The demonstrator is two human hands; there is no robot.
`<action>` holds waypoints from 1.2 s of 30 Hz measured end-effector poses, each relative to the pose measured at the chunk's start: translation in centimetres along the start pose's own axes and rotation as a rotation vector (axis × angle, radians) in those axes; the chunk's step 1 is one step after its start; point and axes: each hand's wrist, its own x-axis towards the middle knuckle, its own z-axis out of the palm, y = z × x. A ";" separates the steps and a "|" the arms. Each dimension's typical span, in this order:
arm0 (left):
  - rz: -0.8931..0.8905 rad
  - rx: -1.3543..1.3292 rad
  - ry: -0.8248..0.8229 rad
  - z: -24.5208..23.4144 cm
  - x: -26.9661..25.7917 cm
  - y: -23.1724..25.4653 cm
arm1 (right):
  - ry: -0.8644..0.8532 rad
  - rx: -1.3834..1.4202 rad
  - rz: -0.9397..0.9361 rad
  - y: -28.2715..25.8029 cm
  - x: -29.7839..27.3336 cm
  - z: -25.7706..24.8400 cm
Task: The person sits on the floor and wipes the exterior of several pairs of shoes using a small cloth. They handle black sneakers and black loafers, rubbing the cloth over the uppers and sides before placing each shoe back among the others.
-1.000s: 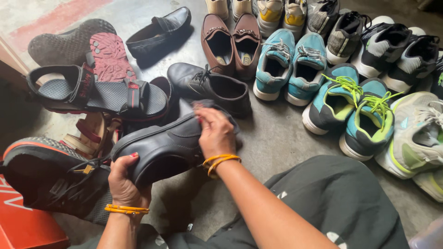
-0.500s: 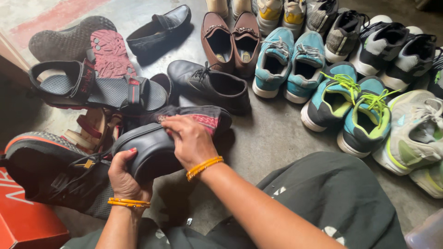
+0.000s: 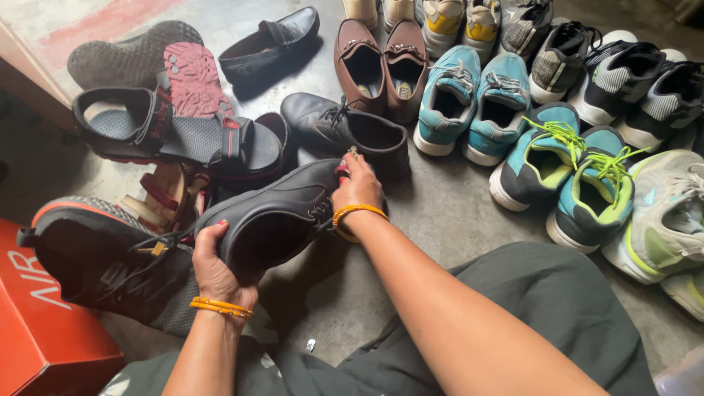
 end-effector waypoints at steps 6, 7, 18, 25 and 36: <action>-0.046 0.021 0.058 -0.8 0.5 -0.3 | -0.269 -0.039 -0.506 -0.7 -4.0 -0.6; -0.033 0.034 0.068 -1.0 0.6 -0.5 | -0.341 0.000 -0.509 0.1 -3.9 -1.7; -0.048 0.084 0.144 -0.2 0.5 -0.3 | -0.592 -0.347 -0.355 5.3 -3.0 -3.4; -0.046 0.038 0.123 0.0 0.4 -0.7 | -0.595 -0.251 -0.395 7.1 -5.8 -6.4; -0.462 0.236 0.132 -1.5 2.3 -2.4 | -0.219 -0.236 0.271 0.4 -3.3 -13.0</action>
